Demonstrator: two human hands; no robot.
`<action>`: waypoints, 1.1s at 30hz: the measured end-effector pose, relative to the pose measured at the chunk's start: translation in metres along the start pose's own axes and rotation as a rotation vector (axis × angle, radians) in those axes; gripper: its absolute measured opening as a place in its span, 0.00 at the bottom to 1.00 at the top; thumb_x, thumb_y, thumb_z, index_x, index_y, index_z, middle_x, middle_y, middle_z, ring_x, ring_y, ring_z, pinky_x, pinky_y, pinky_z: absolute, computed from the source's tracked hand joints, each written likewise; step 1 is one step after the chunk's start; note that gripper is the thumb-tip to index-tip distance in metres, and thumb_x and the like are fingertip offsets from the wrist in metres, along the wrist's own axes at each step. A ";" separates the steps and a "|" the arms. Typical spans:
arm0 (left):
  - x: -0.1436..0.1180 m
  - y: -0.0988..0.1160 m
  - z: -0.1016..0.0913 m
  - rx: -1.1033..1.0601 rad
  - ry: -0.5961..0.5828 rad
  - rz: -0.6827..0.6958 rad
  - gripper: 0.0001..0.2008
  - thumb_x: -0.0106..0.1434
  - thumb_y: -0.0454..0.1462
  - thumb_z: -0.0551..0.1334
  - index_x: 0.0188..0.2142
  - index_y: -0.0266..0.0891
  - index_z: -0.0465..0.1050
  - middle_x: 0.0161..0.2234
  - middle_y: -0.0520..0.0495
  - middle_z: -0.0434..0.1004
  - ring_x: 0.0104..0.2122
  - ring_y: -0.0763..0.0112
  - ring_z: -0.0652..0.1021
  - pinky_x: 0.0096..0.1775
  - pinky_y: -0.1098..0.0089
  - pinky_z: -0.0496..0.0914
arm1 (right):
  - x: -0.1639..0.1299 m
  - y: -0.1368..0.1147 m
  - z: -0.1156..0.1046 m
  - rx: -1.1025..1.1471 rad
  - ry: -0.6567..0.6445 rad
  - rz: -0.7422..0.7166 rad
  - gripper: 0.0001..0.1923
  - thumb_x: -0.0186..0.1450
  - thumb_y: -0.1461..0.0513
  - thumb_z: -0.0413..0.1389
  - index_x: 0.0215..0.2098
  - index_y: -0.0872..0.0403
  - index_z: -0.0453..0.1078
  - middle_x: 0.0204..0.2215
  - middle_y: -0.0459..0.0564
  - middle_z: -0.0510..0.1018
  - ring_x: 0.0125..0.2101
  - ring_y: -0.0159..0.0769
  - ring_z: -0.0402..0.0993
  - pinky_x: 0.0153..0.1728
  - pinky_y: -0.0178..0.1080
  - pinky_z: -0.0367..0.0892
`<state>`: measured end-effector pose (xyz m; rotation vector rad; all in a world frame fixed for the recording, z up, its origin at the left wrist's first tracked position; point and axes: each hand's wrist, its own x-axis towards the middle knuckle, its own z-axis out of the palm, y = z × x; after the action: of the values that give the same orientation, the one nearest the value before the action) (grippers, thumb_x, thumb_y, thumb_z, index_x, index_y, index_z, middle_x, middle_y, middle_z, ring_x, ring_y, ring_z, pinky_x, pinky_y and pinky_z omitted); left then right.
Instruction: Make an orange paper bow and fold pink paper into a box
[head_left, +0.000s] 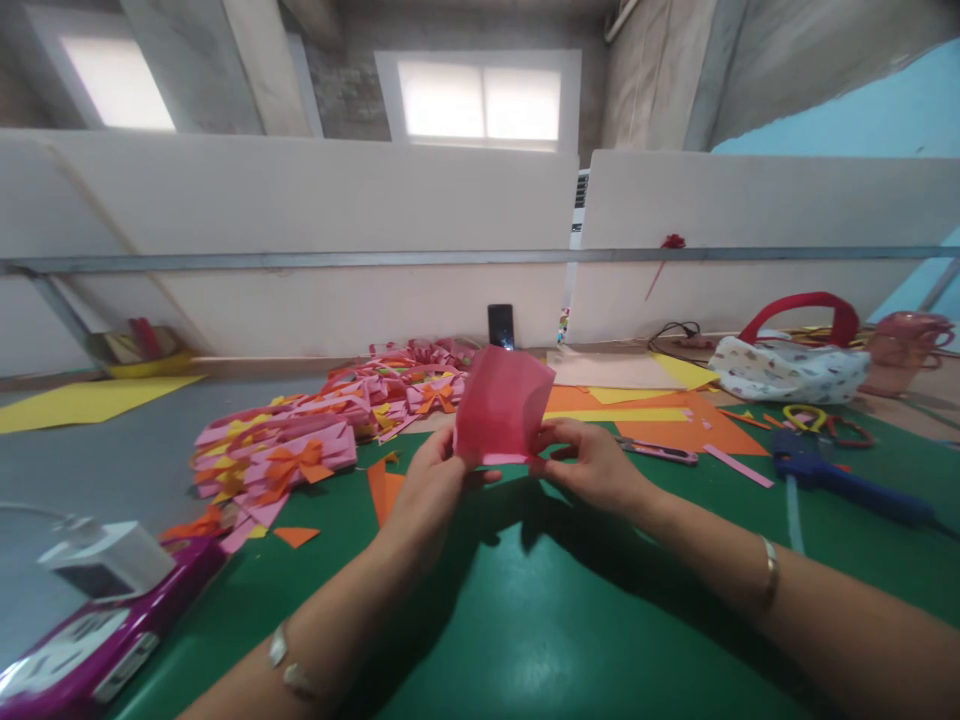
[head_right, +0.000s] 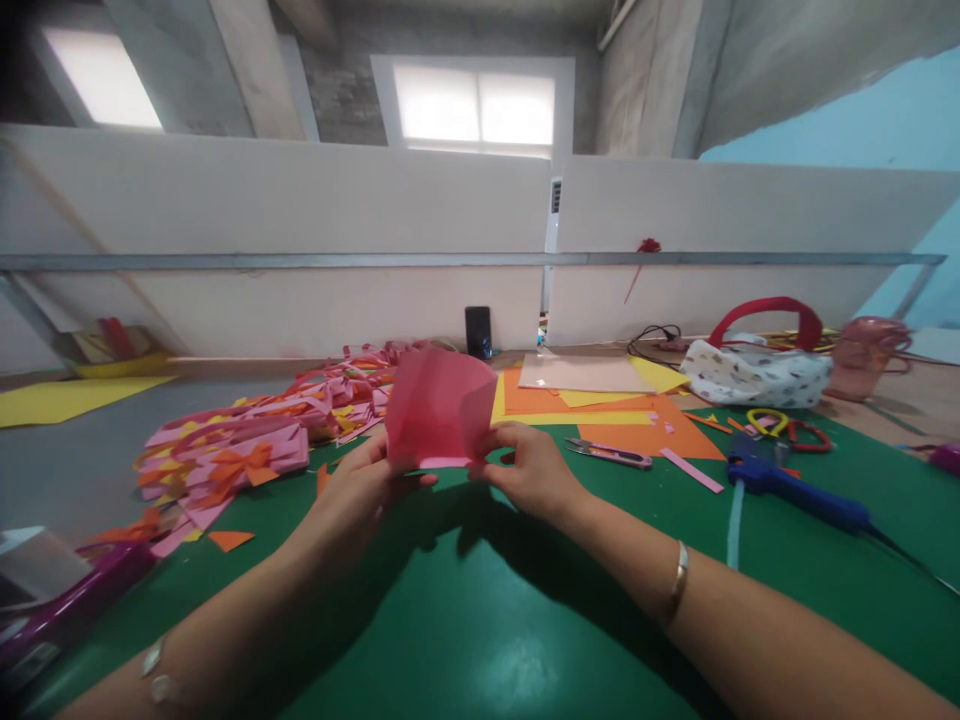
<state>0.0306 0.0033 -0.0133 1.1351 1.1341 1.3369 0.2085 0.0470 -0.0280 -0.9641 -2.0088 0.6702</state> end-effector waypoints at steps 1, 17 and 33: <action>0.000 0.001 0.000 -0.011 0.016 -0.012 0.15 0.52 0.32 0.58 0.42 0.39 0.68 0.39 0.47 0.72 0.36 0.69 0.73 0.34 0.71 0.72 | -0.001 -0.001 0.000 -0.012 -0.003 -0.019 0.08 0.51 0.65 0.59 0.31 0.55 0.73 0.38 0.49 0.76 0.38 0.35 0.71 0.36 0.35 0.67; 0.002 -0.022 0.007 -0.172 -0.118 0.026 0.12 0.43 0.34 0.71 0.30 0.34 0.77 0.29 0.45 0.79 0.32 0.68 0.76 0.36 0.70 0.68 | -0.009 -0.021 0.014 0.207 0.115 0.004 0.03 0.56 0.63 0.57 0.29 0.55 0.70 0.27 0.47 0.76 0.29 0.33 0.71 0.32 0.36 0.66; -0.001 -0.018 0.007 -0.415 -0.161 -0.213 0.09 0.48 0.31 0.69 0.31 0.34 0.75 0.29 0.49 0.78 0.29 0.77 0.76 0.35 0.77 0.70 | -0.013 -0.026 0.012 0.212 0.038 0.089 0.09 0.57 0.59 0.57 0.23 0.55 0.64 0.20 0.42 0.68 0.22 0.27 0.63 0.24 0.32 0.59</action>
<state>0.0394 0.0031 -0.0301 0.7796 0.7884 1.2186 0.1936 0.0207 -0.0212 -0.9349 -1.8281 0.8878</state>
